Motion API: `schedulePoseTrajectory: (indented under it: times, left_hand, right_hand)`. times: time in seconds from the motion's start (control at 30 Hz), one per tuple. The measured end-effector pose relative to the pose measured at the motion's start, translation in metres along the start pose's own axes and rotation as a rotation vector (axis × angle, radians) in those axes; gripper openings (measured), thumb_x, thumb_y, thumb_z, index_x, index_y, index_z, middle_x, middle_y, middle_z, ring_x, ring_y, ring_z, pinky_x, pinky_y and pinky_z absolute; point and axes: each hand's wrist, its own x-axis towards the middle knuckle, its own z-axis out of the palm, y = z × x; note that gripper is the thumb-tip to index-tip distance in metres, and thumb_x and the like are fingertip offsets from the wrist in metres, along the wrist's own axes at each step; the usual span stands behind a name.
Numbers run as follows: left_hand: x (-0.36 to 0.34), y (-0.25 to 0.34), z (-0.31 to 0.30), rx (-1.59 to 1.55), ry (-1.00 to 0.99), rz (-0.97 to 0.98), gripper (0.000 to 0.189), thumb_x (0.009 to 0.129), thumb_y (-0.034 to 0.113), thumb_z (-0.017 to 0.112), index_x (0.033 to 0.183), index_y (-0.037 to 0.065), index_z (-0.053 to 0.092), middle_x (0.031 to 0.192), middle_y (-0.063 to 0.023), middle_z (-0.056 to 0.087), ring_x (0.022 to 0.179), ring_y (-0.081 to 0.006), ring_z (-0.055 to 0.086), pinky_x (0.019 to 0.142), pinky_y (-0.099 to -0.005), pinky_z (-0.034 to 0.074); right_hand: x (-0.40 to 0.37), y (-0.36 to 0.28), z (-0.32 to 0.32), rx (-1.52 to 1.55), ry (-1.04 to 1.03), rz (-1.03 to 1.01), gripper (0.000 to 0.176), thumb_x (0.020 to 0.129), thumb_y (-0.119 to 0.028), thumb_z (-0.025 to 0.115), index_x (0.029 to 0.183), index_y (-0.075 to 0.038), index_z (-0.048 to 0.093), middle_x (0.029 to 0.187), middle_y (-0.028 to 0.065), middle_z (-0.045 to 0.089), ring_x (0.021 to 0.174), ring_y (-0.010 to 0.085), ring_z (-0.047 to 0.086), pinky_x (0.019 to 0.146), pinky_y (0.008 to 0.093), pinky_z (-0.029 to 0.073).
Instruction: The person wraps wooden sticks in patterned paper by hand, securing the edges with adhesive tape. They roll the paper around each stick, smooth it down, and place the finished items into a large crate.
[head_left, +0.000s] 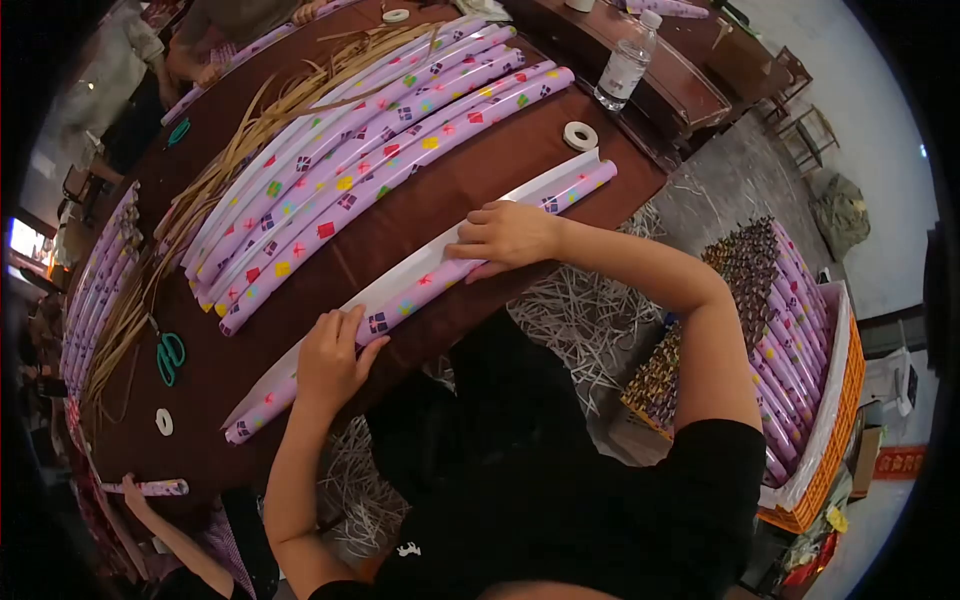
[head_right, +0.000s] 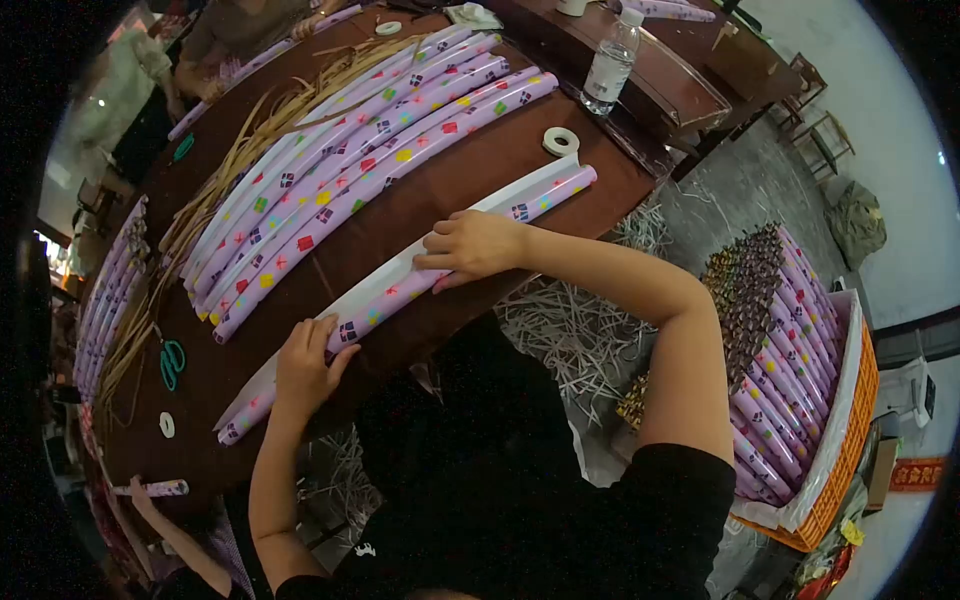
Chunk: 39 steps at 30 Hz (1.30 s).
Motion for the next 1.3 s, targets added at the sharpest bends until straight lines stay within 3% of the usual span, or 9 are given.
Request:
schedulePoseTrajectory:
  times: [0.27,0.33,0.43,0.53,0.7,0.87,0.9,1.0,1.3]
  left_hand:
    - [-0.009,0.030,0.016,0.118,0.195,-0.189,0.035,0.081,0.022,0.074,0.107,0.003,0.059,0.097,-0.0117,0.059,0.088,-0.0323,0.056,0.076,-0.0416,0.045]
    - [-0.009,0.028,0.017,0.104,0.218,-0.192,0.034,0.081,0.023,0.074,0.106,0.004,0.060,0.095,-0.0104,0.059,0.088,-0.0308,0.056,0.076,-0.0411,0.045]
    - [-0.011,0.026,0.017,0.109,0.215,-0.182,0.033,0.081,0.024,0.074,0.104,0.004,0.060,0.094,-0.0096,0.059,0.086,-0.0300,0.056,0.075,-0.0401,0.045]
    - [-0.011,0.026,0.015,0.056,0.183,-0.199,0.033,0.082,0.022,0.075,0.105,0.002,0.062,0.096,-0.0121,0.060,0.088,-0.0320,0.057,0.079,-0.0411,0.046]
    - [-0.009,0.032,0.023,0.078,0.222,-0.179,0.037,0.081,0.025,0.076,0.106,0.002,0.062,0.096,-0.0117,0.060,0.088,-0.0308,0.058,0.079,-0.0408,0.047]
    - [-0.009,0.034,0.027,0.073,0.247,-0.138,0.039,0.078,0.025,0.078,0.107,0.002,0.064,0.096,-0.0112,0.060,0.087,-0.0300,0.057,0.076,-0.0392,0.047]
    - [-0.009,0.033,0.027,0.072,0.229,-0.149,0.040,0.080,0.027,0.077,0.107,0.002,0.064,0.096,-0.0110,0.060,0.086,-0.0298,0.057,0.076,-0.0395,0.047]
    - [-0.008,0.036,0.020,0.062,0.218,-0.153,0.039,0.080,0.027,0.074,0.108,0.002,0.063,0.097,-0.0110,0.059,0.087,-0.0299,0.057,0.077,-0.0405,0.047]
    - [-0.019,0.030,0.036,0.158,0.233,-0.143,0.039,0.081,0.024,0.069,0.114,0.003,0.063,0.102,-0.0107,0.060,0.095,-0.0284,0.056,0.085,-0.0404,0.047]
  right_hand:
    - [0.001,0.005,-0.004,0.100,-0.104,0.010,0.039,0.087,-0.041,0.066,0.107,-0.009,0.056,0.088,0.0063,0.056,0.079,0.0245,0.058,0.069,0.0365,0.049]
    - [-0.004,0.014,-0.012,0.228,0.133,0.138,0.036,0.086,-0.039,0.067,0.096,-0.006,0.058,0.088,0.0085,0.057,0.080,0.0298,0.058,0.072,0.0418,0.048]
    - [-0.034,0.069,-0.011,-0.236,0.399,0.749,0.034,0.084,-0.039,0.069,0.084,-0.006,0.064,0.087,0.0114,0.061,0.086,0.0336,0.058,0.075,0.0446,0.047]
    - [-0.092,0.105,-0.026,-0.629,-0.116,1.195,0.045,0.077,-0.049,0.072,0.090,-0.006,0.071,0.096,0.0096,0.066,0.094,0.0306,0.062,0.076,0.0468,0.049]
    - [-0.102,0.121,-0.041,-0.311,-0.314,1.443,0.047,0.076,-0.047,0.072,0.091,-0.003,0.072,0.107,0.0151,0.069,0.104,0.0357,0.064,0.082,0.0486,0.052]
    - [-0.095,0.136,-0.031,-0.172,0.066,1.322,0.042,0.080,-0.046,0.064,0.082,-0.005,0.071,0.077,0.0200,0.067,0.077,0.0368,0.067,0.068,0.0454,0.051]
    - [-0.088,0.145,-0.023,-0.052,0.118,1.087,0.038,0.084,-0.039,0.065,0.078,-0.001,0.068,0.070,0.0145,0.067,0.065,0.0304,0.065,0.064,0.0409,0.051]
    - [0.037,0.057,-0.054,1.087,0.210,0.969,0.020,0.092,-0.020,0.057,0.084,-0.003,0.064,0.077,-0.0016,0.061,0.078,0.0073,0.054,0.078,0.0271,0.044]
    - [0.240,-0.067,0.034,1.618,-0.441,0.376,0.026,0.094,-0.029,0.062,0.099,-0.005,0.070,0.086,-0.0018,0.063,0.080,0.0066,0.053,0.074,0.0236,0.043]
